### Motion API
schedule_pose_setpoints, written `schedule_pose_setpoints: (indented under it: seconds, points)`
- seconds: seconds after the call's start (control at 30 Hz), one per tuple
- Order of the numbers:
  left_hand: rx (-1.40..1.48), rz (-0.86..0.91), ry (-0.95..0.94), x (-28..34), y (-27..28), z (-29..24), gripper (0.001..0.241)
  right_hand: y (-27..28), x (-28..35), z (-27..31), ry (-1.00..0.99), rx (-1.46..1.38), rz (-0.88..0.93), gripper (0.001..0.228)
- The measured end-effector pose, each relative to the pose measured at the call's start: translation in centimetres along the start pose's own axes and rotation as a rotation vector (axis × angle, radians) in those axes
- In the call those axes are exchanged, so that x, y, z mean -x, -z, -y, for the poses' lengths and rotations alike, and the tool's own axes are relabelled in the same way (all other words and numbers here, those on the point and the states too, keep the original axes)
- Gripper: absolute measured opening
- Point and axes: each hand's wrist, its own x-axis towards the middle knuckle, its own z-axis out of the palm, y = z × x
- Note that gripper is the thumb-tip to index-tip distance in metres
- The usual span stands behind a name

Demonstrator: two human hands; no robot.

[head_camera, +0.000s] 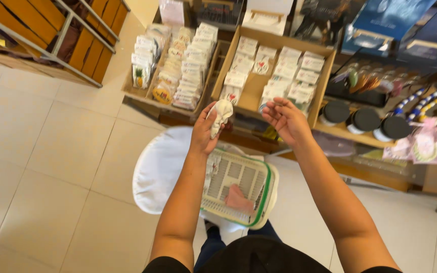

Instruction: Sorting and organizing souvenir stickers and small items into display boxes from a basket.

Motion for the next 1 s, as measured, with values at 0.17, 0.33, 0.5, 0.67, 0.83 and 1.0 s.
schedule_pose_setpoints:
  seconds: [0.17, 0.33, 0.5, 0.67, 0.83, 1.0]
  points:
    - [0.037, -0.079, 0.115, 7.0, 9.4, 1.1, 0.04, 2.0, 6.3, -13.4, -0.156, 0.049, -0.099, 0.022]
    - [0.03, -0.243, 0.226, 9.8, 20.5, 3.4, 0.039, 4.7, 8.8, -26.6, -0.319, 0.072, -0.164, 0.021]
    - [0.065, -0.385, 0.305, 9.7, 31.0, 10.6, 0.034, 8.2, 10.1, -35.3, -0.5, 0.247, -0.325, 0.028]
    - [0.01, -0.378, 0.372, 12.2, 31.7, 13.4, 0.042, 14.0, 9.3, -41.8, -0.555, 0.349, -0.381, 0.027]
    - [0.024, -0.458, 0.344, 12.6, 33.9, 16.0, 0.045, 16.6, 6.9, -46.8, -0.614, 0.501, -0.407, 0.031]
    - [-0.057, -0.512, 0.329, 12.7, 35.6, 16.4, 0.049, 18.6, 3.2, -51.2, -0.555, 0.832, -0.38, 0.033]
